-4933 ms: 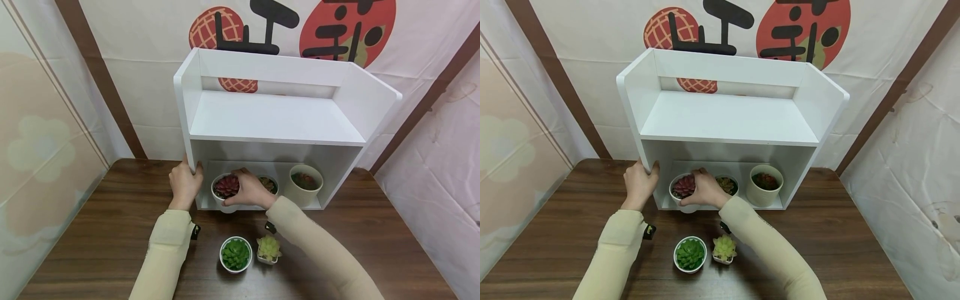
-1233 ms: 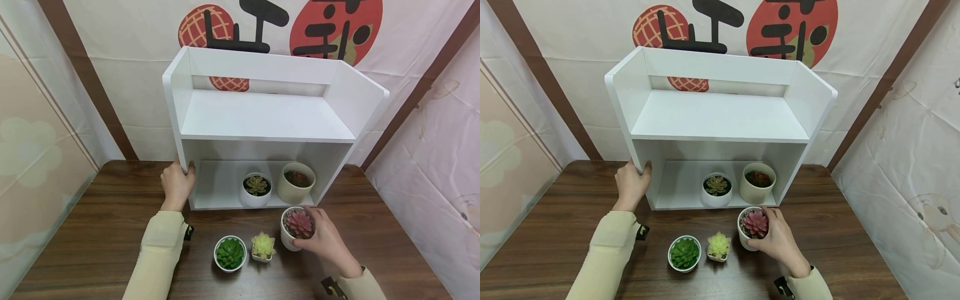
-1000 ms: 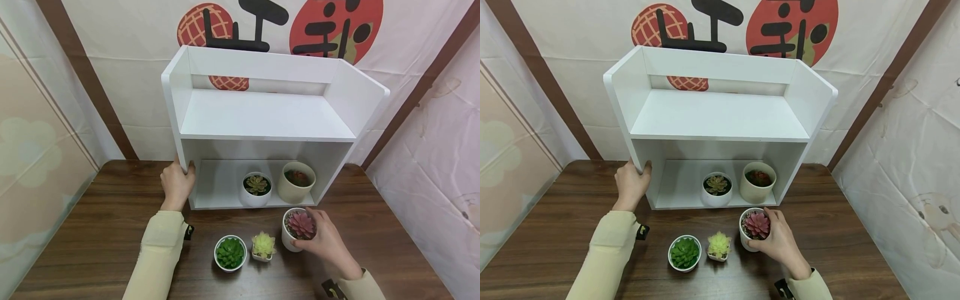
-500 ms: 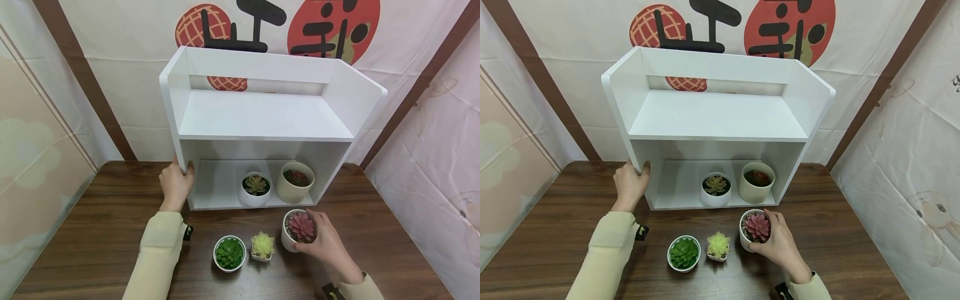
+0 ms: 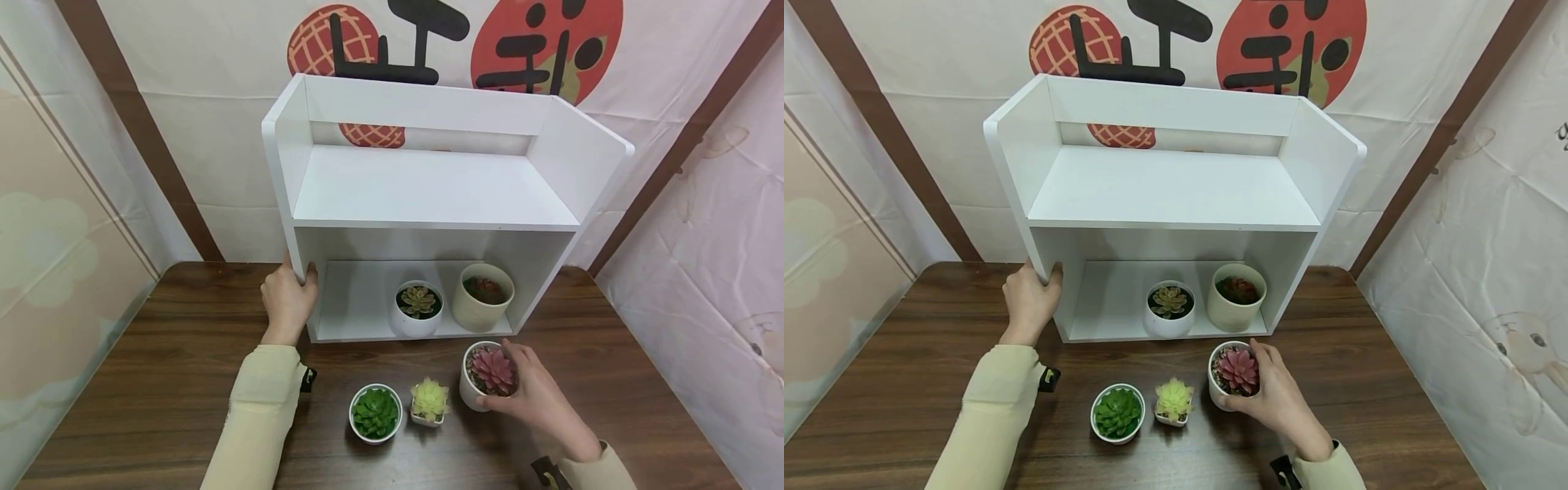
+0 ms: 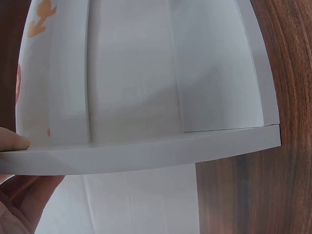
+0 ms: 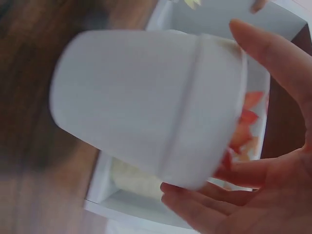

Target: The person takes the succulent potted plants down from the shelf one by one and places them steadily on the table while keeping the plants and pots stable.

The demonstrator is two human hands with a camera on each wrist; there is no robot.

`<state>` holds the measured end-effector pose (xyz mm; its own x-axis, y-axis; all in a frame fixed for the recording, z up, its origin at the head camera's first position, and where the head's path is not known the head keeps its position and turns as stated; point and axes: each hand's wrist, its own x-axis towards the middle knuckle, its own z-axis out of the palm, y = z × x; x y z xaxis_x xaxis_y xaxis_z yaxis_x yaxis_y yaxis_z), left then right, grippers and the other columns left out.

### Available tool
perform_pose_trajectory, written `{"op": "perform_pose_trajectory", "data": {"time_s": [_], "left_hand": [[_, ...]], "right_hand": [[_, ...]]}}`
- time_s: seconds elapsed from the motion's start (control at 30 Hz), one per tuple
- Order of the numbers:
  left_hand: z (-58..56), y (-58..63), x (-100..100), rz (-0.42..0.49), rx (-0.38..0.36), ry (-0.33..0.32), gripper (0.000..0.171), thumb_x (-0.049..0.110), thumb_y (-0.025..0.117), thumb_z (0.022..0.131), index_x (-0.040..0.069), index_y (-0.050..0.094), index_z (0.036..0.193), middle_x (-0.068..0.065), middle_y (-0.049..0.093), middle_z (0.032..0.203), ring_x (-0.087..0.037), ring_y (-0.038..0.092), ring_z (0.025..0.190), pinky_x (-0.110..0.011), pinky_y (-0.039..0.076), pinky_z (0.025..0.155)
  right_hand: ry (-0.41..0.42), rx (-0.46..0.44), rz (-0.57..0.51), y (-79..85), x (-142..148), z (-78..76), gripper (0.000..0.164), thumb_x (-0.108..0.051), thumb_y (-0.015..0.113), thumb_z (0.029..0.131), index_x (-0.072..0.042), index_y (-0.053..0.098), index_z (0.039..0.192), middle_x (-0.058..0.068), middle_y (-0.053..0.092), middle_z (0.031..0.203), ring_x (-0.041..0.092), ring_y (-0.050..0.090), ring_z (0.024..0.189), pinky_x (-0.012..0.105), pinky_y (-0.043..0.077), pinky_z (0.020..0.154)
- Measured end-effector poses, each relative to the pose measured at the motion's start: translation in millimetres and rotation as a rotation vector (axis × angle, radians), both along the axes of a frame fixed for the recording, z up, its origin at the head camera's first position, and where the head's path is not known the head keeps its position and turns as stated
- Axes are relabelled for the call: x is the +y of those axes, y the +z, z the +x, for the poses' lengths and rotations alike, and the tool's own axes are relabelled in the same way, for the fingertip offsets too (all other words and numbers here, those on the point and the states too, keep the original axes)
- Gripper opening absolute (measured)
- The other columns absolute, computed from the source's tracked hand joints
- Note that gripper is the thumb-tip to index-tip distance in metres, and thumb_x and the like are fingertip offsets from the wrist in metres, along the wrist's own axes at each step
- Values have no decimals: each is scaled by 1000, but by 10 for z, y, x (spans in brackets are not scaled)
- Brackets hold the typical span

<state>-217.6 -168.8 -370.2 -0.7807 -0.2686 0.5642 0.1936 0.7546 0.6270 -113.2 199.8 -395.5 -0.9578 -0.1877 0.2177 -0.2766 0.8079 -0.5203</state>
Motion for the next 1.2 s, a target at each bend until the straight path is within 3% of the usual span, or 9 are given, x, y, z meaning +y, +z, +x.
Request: {"op": "perform_pose_trajectory", "data": {"time_s": [0.13,0.5,0.7,0.93,1.2], "left_hand": [[3,-1,-1,5,-2,-1,29,13,59,90,-11,59,107,-34,67,90,-49,66,73,-59,50,60],[19,-8,-20,12,-12,6,30,14,59,90,-11,60,107,-34,67,91,-50,66,73,-59,49,60],[18,-16,-3,4,-8,1,29,13,59,90,-11,60,107,-34,67,90,-50,66,72,-59,49,59],[5,-3,9,2,-1,7,29,14,59,90,-11,60,105,-34,68,90,-50,66,71,-59,49,59],[-1,1,1,3,-11,6,29,14,59,90,-11,60,106,-34,68,90,-49,66,71,-59,49,58]], "right_hand": [[41,32,23,130,-14,-42,95,-40,87,63,8,46,134,26,50,130,41,54,117,55,43,94],[145,-17,21,488,-359,-249,92,-42,79,75,0,36,145,21,38,148,38,38,136,55,36,104],[193,-30,-27,528,-623,-356,87,-38,78,77,3,38,142,24,41,146,39,38,136,54,35,106],[191,-17,-44,570,-847,-472,83,-37,79,76,3,44,139,21,50,138,35,48,128,49,40,102],[163,-148,-18,582,-1042,-681,88,-38,79,75,4,39,142,24,47,140,36,46,129,47,39,104]]}}
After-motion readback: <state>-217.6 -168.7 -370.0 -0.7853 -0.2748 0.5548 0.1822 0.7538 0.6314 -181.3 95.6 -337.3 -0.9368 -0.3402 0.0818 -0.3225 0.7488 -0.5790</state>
